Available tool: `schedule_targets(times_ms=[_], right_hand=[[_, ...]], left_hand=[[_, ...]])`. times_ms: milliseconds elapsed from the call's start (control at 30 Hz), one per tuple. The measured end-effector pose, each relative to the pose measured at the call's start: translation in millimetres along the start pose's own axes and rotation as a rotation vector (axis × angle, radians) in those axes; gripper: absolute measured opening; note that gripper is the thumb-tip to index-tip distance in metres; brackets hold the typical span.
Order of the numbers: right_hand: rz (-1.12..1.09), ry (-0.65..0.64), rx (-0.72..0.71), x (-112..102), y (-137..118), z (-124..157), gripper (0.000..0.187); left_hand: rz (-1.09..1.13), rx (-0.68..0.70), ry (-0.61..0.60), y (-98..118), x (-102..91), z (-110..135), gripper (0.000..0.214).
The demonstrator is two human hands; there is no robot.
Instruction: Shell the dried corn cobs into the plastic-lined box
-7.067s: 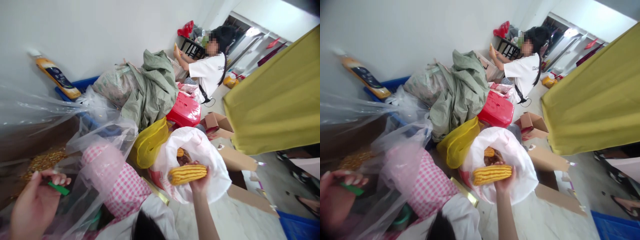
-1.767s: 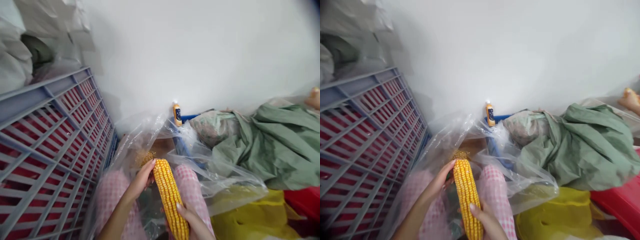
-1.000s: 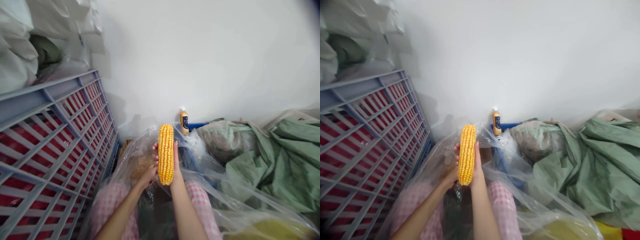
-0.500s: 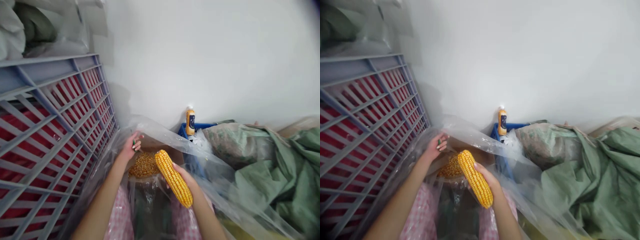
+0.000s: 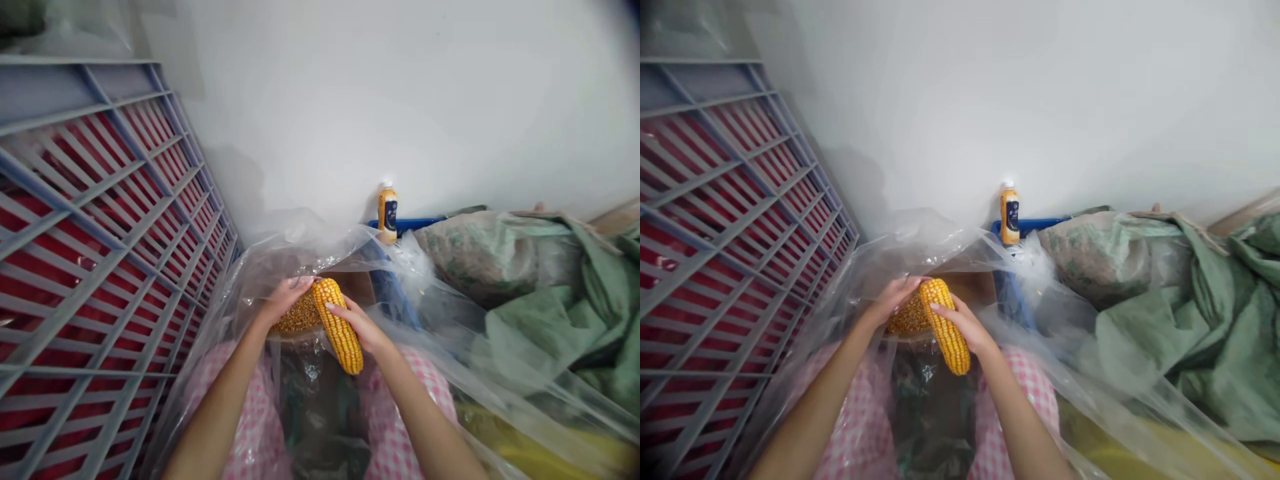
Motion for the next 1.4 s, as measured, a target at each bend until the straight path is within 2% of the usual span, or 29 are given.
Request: schedule_targets(times_ms=[133,400,633,867,1133,1267,1400], right_hand=[[0.157,-0.005,-0.056,-2,-4,-2,0.045],[0.334,-0.032,-0.062,-8,1,-11,0.048],[0.605,0.112,-0.129,-29,-2,-14,0.049],[0.76,0.217,-0.156,-36,-5,-14,0.05],[0.826,0.254,-0.164,-39,-4,-15,0.05],[0.893,0.254,-0.174,-40,-1,-15,0.049],[0.935,0.25,-0.177,-40,1,-17,0.049]], left_hand=[[-0.184,0.079,-0.027,1,-2.2,-2,0.039],[-0.515,0.105,-0.111,-10,-6.5,-8,0.039],[-0.769,0.17,-0.11,-16,13.0,-10,0.041],[-0.868,0.21,-0.04,-24,25.4,-14,0.039],[-0.914,0.267,0.003,-32,30.8,-14,0.035],[-0.892,0.235,0.046,-33,29.4,-16,0.032],[-0.823,0.145,0.025,-30,24.0,-18,0.037]])
Point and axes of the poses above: each hand's wrist, its own z-axis away from the middle knuckle, its own x-axis out of the palm, y = z × x, the point moved 7 cm from there along -z, towards the middle knuckle, and after that the axes turned 12 degrees about -z, right-handed, at the moved point
